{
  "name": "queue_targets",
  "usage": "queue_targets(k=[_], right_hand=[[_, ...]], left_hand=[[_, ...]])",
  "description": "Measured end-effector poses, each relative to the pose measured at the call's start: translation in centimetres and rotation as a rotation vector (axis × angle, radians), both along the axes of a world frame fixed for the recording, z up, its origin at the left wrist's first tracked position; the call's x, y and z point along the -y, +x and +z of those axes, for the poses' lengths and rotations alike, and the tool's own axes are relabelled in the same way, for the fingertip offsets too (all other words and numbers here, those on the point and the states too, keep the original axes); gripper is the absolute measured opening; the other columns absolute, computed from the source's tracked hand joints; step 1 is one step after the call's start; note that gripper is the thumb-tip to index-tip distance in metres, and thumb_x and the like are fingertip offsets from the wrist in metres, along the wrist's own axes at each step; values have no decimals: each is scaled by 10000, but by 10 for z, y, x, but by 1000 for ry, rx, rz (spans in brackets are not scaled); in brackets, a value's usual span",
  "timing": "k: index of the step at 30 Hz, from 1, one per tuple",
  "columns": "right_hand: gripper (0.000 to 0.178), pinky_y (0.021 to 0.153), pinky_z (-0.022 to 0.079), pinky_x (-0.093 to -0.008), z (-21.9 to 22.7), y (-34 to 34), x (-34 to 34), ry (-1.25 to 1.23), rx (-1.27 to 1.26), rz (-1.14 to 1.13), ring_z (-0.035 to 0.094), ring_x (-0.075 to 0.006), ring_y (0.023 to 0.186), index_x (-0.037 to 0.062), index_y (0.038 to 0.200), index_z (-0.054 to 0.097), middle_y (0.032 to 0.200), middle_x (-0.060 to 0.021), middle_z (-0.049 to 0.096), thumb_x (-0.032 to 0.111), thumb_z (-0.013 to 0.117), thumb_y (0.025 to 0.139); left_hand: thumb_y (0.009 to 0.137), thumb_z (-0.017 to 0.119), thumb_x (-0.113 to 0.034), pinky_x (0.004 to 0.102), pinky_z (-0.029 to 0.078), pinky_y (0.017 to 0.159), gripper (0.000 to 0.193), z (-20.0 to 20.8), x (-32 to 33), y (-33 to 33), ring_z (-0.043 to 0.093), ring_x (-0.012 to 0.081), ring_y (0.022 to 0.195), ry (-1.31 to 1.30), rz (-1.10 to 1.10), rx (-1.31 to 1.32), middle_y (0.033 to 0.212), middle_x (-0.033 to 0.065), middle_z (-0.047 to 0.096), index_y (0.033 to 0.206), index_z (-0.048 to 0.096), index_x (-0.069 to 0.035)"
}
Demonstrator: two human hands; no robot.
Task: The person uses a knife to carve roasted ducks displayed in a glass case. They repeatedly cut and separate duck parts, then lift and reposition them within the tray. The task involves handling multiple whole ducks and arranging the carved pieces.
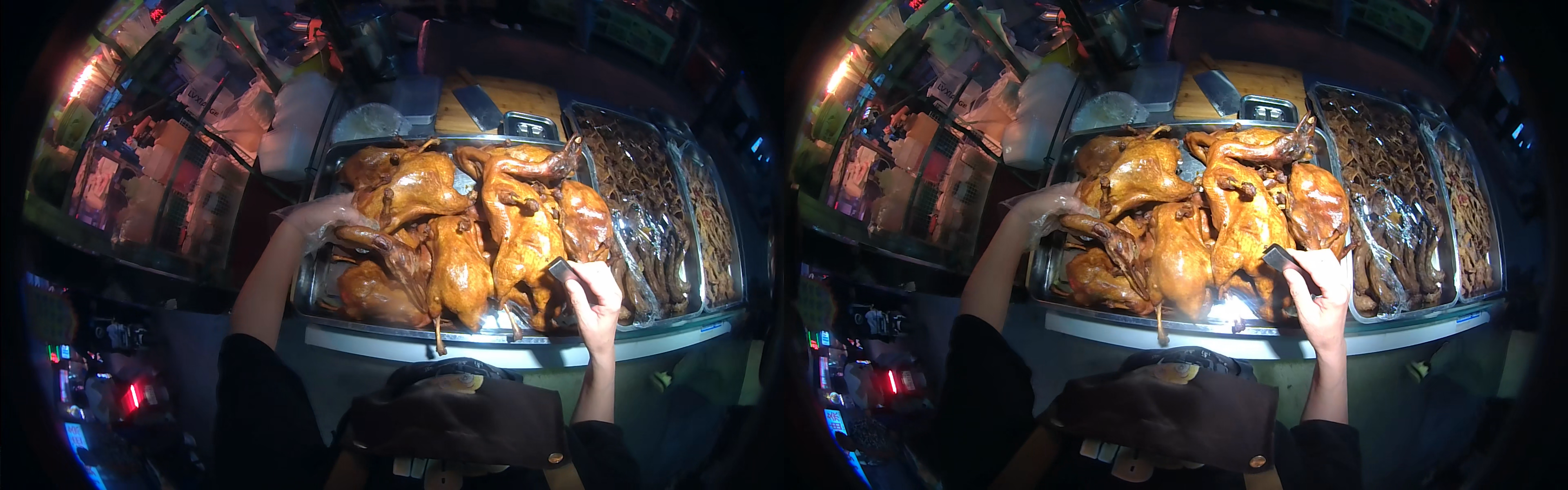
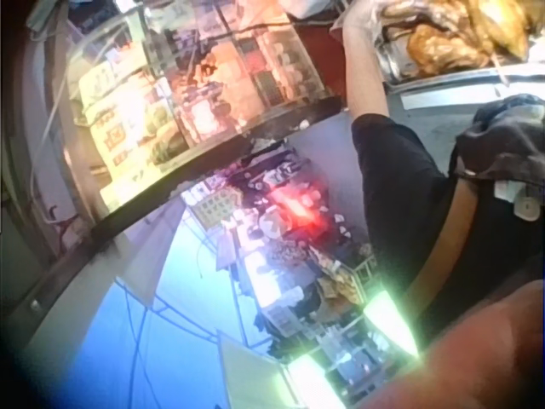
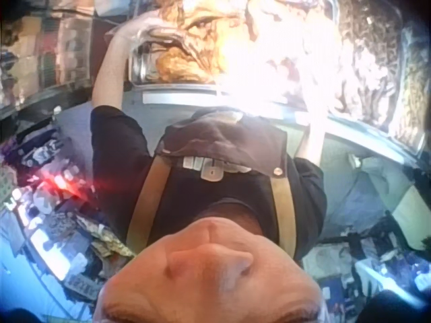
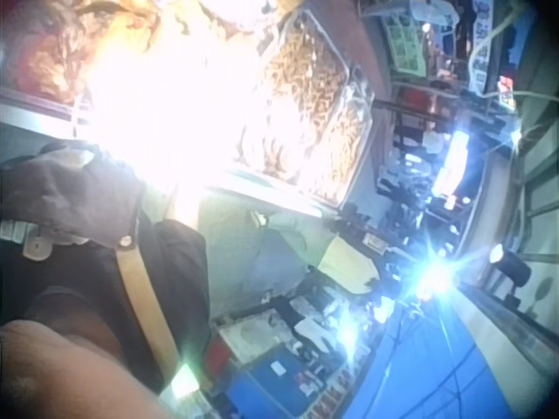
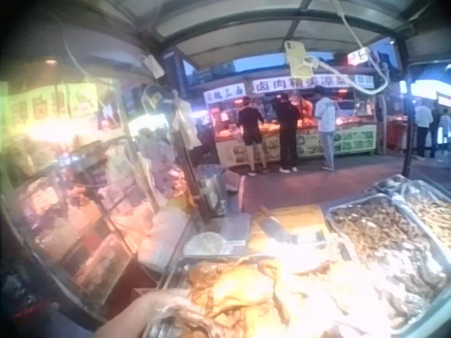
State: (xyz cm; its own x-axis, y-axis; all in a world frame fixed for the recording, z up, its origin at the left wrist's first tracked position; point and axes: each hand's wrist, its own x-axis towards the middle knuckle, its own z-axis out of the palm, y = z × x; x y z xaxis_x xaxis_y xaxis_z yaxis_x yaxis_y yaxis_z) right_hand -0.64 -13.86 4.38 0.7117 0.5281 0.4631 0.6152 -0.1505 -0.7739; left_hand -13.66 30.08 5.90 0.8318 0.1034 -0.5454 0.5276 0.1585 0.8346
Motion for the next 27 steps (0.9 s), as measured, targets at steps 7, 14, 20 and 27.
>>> queue_targets(k=[7,14,20,27], right_hand=[[269,728,494,-300,13,7,-18,20,23,35,625,-193,796,-20,1091,711,866,-93,687,-39,702,822],[279,729,494,-289,14,8,-22,12,13,4,624,-187,798,-16,1100,715,874,-95,692,-40,702,821],[223,733,494,-290,18,-14,-31,30,-33,-119,628,-194,803,-16,1055,724,905,-103,682,-25,711,833],[181,677,496,-289,34,-60,-73,31,-30,-75,632,-200,749,-45,1001,705,876,-110,670,-18,736,826]], left_hand=[[828,769,-329,351,518,912,591,35,6,27,662,215,1022,825,-539,-194,1117,126,702,1278,606,17],[855,745,-295,313,503,656,272,74,0,65,606,142,691,863,-377,31,752,58,668,881,698,-28],[910,657,-148,400,503,950,238,51,41,180,647,300,1084,1394,-637,389,1127,130,702,1138,713,-109],[714,858,-249,393,494,977,586,-23,38,254,619,300,1146,1376,-1046,465,1231,110,662,1255,656,-152]])
